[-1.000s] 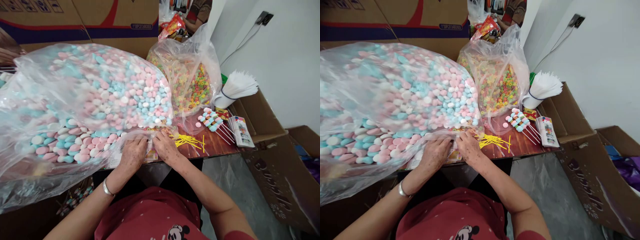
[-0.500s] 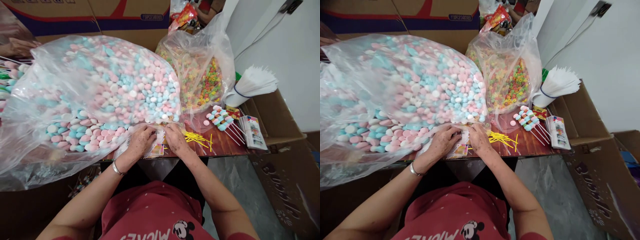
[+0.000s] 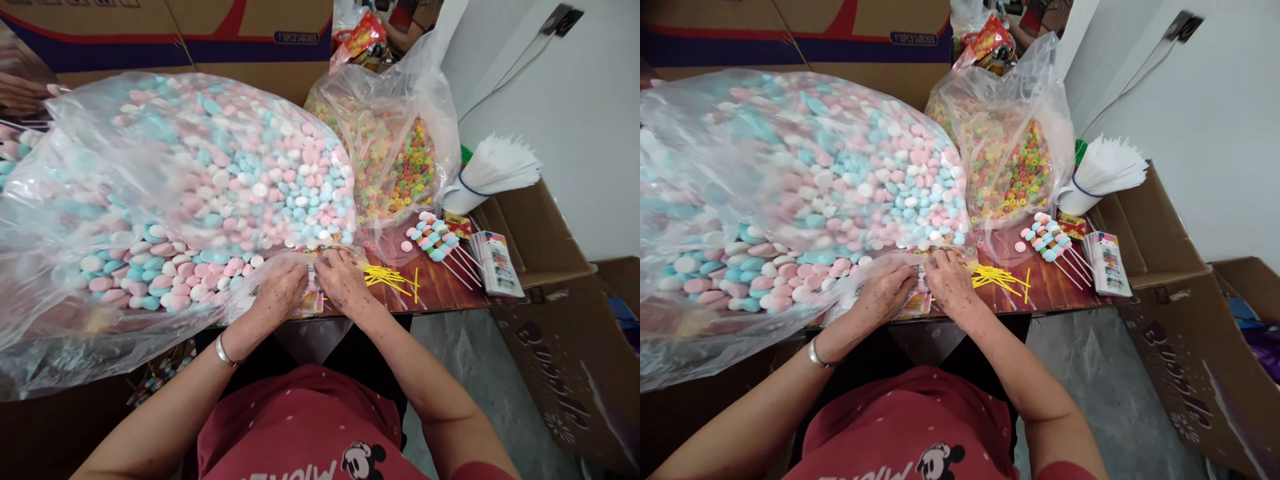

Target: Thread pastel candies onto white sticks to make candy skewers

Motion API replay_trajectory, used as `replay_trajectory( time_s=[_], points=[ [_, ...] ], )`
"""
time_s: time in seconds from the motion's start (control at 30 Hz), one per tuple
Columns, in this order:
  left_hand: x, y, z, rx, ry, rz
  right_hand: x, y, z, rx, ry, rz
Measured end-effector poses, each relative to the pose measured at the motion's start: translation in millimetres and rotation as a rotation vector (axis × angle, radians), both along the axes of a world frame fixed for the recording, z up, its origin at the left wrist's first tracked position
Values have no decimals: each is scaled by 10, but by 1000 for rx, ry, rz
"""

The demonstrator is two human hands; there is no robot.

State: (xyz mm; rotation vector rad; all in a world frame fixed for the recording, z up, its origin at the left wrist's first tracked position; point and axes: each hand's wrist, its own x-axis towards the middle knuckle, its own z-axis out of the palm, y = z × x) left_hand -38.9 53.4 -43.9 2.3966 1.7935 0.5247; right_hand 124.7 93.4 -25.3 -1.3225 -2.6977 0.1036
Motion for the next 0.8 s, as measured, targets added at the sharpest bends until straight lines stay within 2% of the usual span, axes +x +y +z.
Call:
replay_trajectory(
  time_s=[0.13,0.23,0.37,0.5,0.67,0.8],
  points=[
    [-39,-3,-46,92,-64,24,-92,-58,-39,9,-37,-2],
    [-69,13,-75,127,-120,43,-117,-85,-85,2,15,17],
    [-90,31,-28,106,-110,-9,-45,-26,-133,-11,93,37],
    [-61,42,68,107,-39,-67,27,71,-111,10,164,14],
    [-43,16,74,84,55,-72,-3,67,-51,10,72,-21],
    [-89,-66,46,119,-18,-150,-16,35,-91,-7,57,26]
  ],
)
